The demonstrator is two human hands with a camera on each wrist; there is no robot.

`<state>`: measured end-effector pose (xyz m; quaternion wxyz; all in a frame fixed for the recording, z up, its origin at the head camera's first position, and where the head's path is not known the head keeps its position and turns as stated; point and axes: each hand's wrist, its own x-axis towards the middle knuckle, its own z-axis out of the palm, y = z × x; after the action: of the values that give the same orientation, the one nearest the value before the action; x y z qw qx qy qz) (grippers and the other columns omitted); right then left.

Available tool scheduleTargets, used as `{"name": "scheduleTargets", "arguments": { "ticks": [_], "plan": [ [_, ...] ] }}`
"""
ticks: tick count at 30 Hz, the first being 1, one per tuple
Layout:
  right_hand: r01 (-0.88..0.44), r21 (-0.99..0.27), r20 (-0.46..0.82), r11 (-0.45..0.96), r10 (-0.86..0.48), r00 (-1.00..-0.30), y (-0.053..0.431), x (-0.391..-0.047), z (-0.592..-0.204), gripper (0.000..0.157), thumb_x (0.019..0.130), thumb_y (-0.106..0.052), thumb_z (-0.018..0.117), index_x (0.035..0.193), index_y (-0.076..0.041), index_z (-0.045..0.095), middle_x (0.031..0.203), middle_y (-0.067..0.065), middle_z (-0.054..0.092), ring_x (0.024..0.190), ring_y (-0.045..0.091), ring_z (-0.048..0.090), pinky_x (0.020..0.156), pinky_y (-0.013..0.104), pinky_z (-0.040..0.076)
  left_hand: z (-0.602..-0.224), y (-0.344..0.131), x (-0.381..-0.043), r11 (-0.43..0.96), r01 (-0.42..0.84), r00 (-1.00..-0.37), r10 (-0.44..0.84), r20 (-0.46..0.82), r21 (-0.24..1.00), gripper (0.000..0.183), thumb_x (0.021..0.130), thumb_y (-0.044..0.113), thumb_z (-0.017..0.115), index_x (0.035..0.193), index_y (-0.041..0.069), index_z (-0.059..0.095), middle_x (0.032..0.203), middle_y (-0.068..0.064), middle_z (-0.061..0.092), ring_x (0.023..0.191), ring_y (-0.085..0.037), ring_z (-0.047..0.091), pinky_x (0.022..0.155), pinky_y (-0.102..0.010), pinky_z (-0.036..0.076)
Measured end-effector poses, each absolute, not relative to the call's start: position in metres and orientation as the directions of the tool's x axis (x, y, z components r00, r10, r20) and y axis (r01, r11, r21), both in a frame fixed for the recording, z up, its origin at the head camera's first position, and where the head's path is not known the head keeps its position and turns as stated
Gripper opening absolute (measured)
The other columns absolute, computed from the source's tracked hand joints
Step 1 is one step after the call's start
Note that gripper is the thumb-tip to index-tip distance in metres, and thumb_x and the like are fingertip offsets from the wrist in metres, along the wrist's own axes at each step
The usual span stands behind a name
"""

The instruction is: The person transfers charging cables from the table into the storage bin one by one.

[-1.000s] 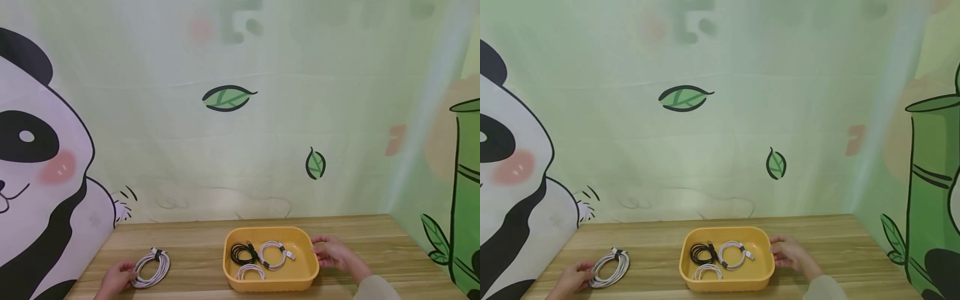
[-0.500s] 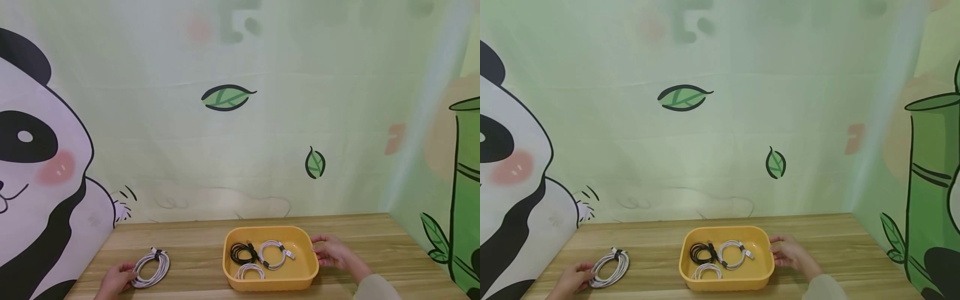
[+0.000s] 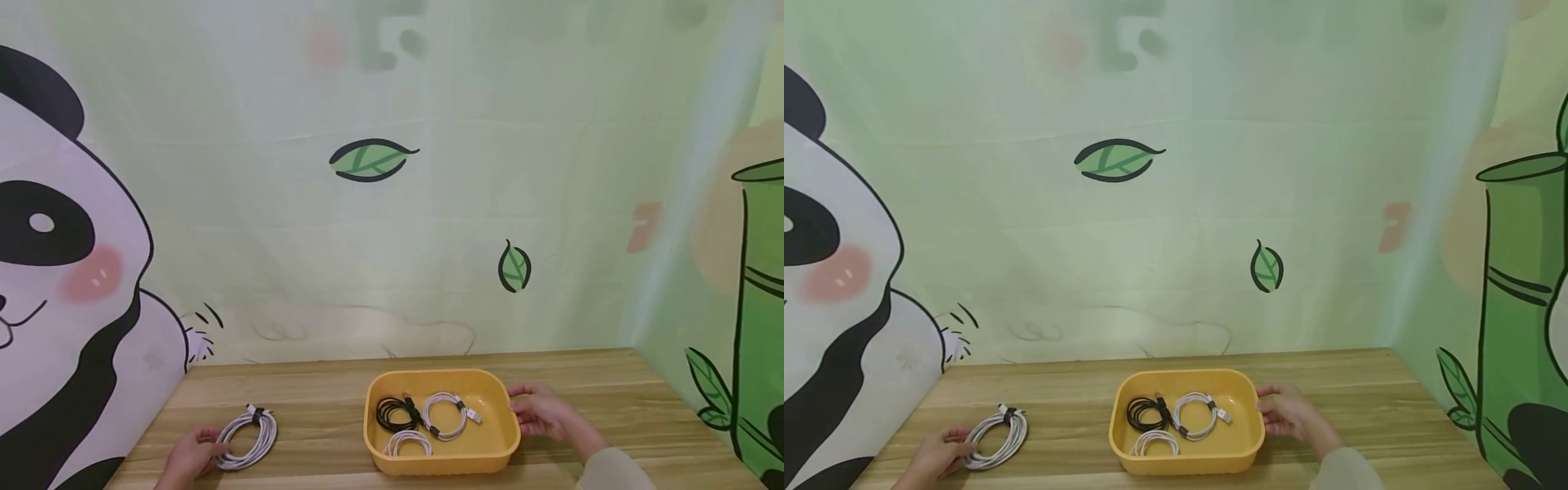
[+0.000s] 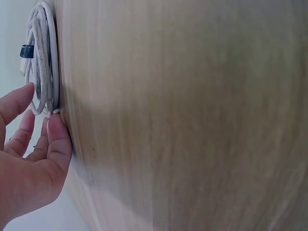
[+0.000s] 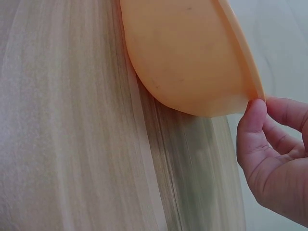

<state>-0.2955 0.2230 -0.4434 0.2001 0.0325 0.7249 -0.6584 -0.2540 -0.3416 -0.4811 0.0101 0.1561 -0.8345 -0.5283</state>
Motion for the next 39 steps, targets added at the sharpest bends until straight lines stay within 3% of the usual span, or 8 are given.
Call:
{"name": "scheduleTargets", "arguments": {
  "ticks": [10, 16, 22, 39],
  "plan": [
    [0.314, -0.94, -0.337, 0.134, -0.219, -0.916, 0.223, -0.297, -0.444, 0.041, 0.083, -0.005, 0.052, 0.119, 0.006, 0.035, 0.063, -0.001, 0.057, 0.052, 0.006, 0.054, 0.05, 0.02, 0.049, -0.486, -0.342, -0.261, 0.433, -0.26, -0.951, -0.27, -0.151, 0.863, 0.055, 0.069, 0.005, 0.067, 0.112, -0.017, 0.039, 0.099, -0.028, 0.055, 0.072, -0.013, 0.053, 0.06, -0.026, 0.044],
    [0.309, -0.941, -0.334, 0.139, -0.221, -0.916, 0.224, -0.297, -0.443, 0.041, 0.083, -0.006, 0.052, 0.119, 0.006, 0.035, 0.063, -0.001, 0.057, 0.052, 0.006, 0.053, 0.05, 0.019, 0.049, -0.483, -0.336, -0.265, 0.457, -0.246, -0.953, -0.276, -0.126, 0.855, 0.057, 0.067, 0.0, 0.065, 0.115, -0.017, 0.04, 0.108, -0.034, 0.048, 0.08, -0.019, 0.054, 0.062, -0.022, 0.044],
    [0.313, -0.94, -0.337, 0.14, -0.223, -0.915, 0.224, -0.297, -0.443, 0.042, 0.084, -0.006, 0.052, 0.12, 0.006, 0.034, 0.063, -0.001, 0.057, 0.052, 0.006, 0.053, 0.05, 0.019, 0.049, -0.482, -0.333, -0.266, 0.385, -0.254, -0.948, -0.281, -0.15, 0.887, 0.059, 0.066, -0.004, 0.063, 0.117, -0.016, 0.037, 0.107, -0.034, 0.046, 0.073, -0.012, 0.052, 0.06, -0.025, 0.046],
    [0.313, -0.94, -0.337, 0.133, -0.24, -0.91, 0.224, -0.297, -0.443, 0.043, 0.084, -0.006, 0.051, 0.121, 0.007, 0.033, 0.064, -0.001, 0.057, 0.052, 0.005, 0.053, 0.05, 0.018, 0.049, -0.476, -0.332, -0.265, 0.322, -0.242, -0.94, -0.313, -0.139, 0.915, 0.054, 0.066, -0.008, 0.059, 0.115, -0.017, 0.038, 0.098, -0.027, 0.056, 0.067, -0.009, 0.053, 0.057, -0.029, 0.048]
  ]
}}
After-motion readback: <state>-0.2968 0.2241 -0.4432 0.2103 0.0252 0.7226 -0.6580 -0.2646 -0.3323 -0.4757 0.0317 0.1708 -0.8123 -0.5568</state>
